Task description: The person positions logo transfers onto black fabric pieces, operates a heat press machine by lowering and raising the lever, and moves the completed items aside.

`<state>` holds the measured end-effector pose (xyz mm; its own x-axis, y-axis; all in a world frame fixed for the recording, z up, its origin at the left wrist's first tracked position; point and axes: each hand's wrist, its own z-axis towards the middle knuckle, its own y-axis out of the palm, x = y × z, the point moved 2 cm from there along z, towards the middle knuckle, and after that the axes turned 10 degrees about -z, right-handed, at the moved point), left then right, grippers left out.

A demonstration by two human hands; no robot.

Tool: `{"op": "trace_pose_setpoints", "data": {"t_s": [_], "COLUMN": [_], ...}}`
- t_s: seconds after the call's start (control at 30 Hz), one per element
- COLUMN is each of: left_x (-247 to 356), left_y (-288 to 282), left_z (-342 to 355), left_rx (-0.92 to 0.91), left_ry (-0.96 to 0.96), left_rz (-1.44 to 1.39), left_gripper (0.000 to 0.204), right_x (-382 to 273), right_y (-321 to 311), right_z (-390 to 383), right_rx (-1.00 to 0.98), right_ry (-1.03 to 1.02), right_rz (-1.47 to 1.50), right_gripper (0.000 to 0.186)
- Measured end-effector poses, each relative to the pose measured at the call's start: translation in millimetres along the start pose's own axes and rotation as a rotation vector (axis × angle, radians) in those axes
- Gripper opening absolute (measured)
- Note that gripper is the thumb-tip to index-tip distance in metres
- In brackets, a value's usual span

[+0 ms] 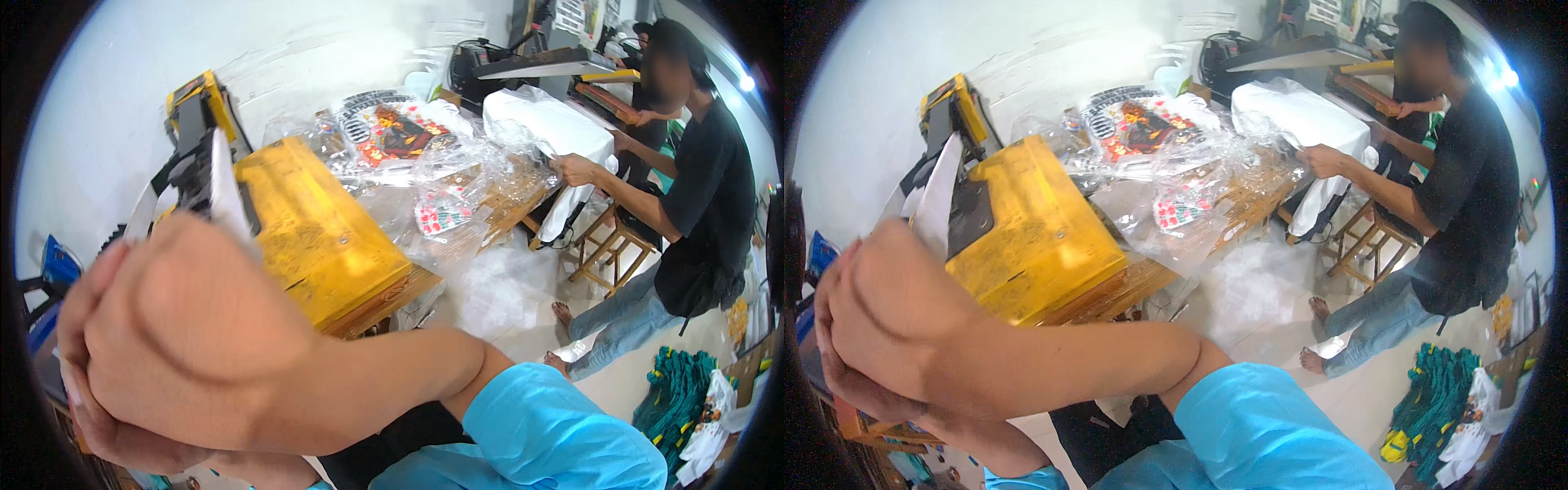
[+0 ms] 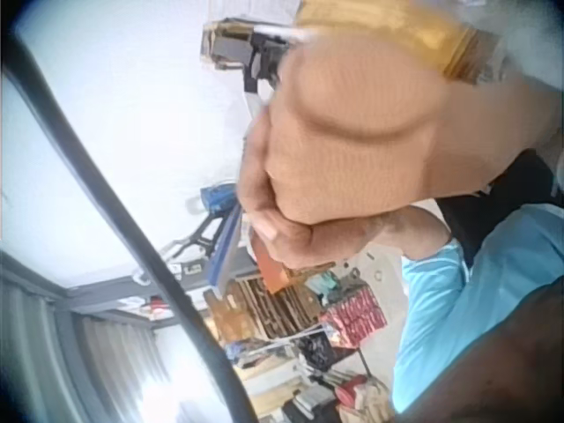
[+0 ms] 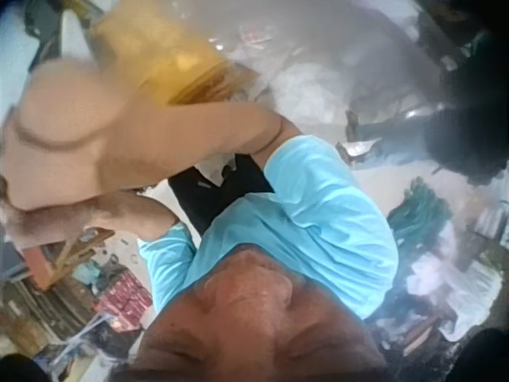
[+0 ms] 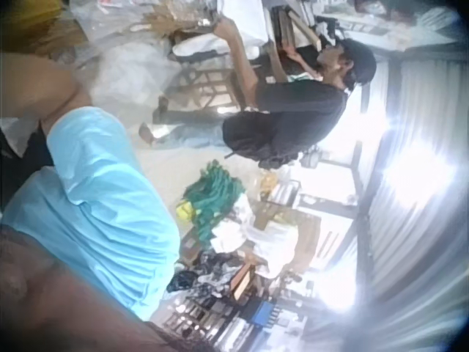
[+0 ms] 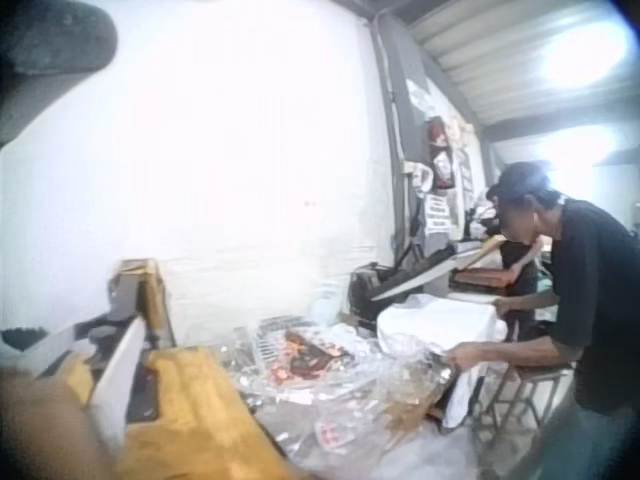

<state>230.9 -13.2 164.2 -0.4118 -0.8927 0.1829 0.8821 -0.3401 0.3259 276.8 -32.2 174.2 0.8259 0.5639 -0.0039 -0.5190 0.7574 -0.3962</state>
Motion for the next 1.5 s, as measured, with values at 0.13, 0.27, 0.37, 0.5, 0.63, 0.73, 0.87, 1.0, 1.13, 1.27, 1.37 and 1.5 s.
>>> {"op": "trace_pose_setpoints", "data": {"t_s": [0.13,0.27,0.37,0.5,0.63,0.73,0.87,1.0,1.13,1.27,1.37,1.5], "left_x": [8.6,9.3,9.4,12.6,15.7,14.3,17.2,21.6,14.6,14.0,15.5,23.2], "left_y": [-41.7,-93.4,-95.3,-94.3,-85.1,-85.7,-74.8,-62.4,-96.5,-90.5,-76.0,-66.2], "left_z": [-10.4,-26.2,-20.9,-4.1,-6.2,-7.3,-8.9,-9.9,-9.1,-6.5,-4.1,-6.8], "left_rx": [-0.062,0.019,-0.006,-0.019,0.053,0.047,-0.056,-0.009,-0.002,0.028,-0.001,-0.072], "left_ry": [-0.097,-0.657,-0.553,-0.411,-0.417,-0.406,-0.351,-0.304,-0.338,-0.342,-0.368,-0.319], "left_rz": [-0.011,0.23,0.246,0.339,0.39,0.388,0.384,0.435,0.505,0.439,0.385,0.437], "left_gripper": [0.044,0.091,0.069,0.064,0.062,0.061,0.06,0.06,0.059,0.06,0.06,0.058], "right_x": [-6.5,-3.1,1.6,0.0,0.4,3.2,2.0,2.0,1.4,1.4,2.5,1.8], "right_y": [5.0,4.4,4.3,6.9,7.2,11.0,12.0,11.5,13.5,14.3,14.9,11.8], "right_z": [-6.0,-7.4,-11.4,-9.4,-10.2,-11.9,-11.3,-11.7,-12.1,-10.7,-10.4,-10.1], "right_rx": [0.032,-0.009,-0.105,-0.061,-0.053,0.079,0.136,0.128,0.138,0.135,0.145,0.087], "right_ry": [0.09,-0.027,0.025,-0.006,0.0,-0.011,-0.017,-0.015,-0.011,-0.004,0.015,0.001], "right_rz": [0.014,-0.029,-0.023,-0.106,-0.093,-0.085,-0.029,-0.07,-0.085,-0.093,-0.033,-0.106], "right_gripper": [0.027,0.025,0.021,0.016,0.014,0.015,0.017,0.017,0.019,0.02,0.019,0.018]}}
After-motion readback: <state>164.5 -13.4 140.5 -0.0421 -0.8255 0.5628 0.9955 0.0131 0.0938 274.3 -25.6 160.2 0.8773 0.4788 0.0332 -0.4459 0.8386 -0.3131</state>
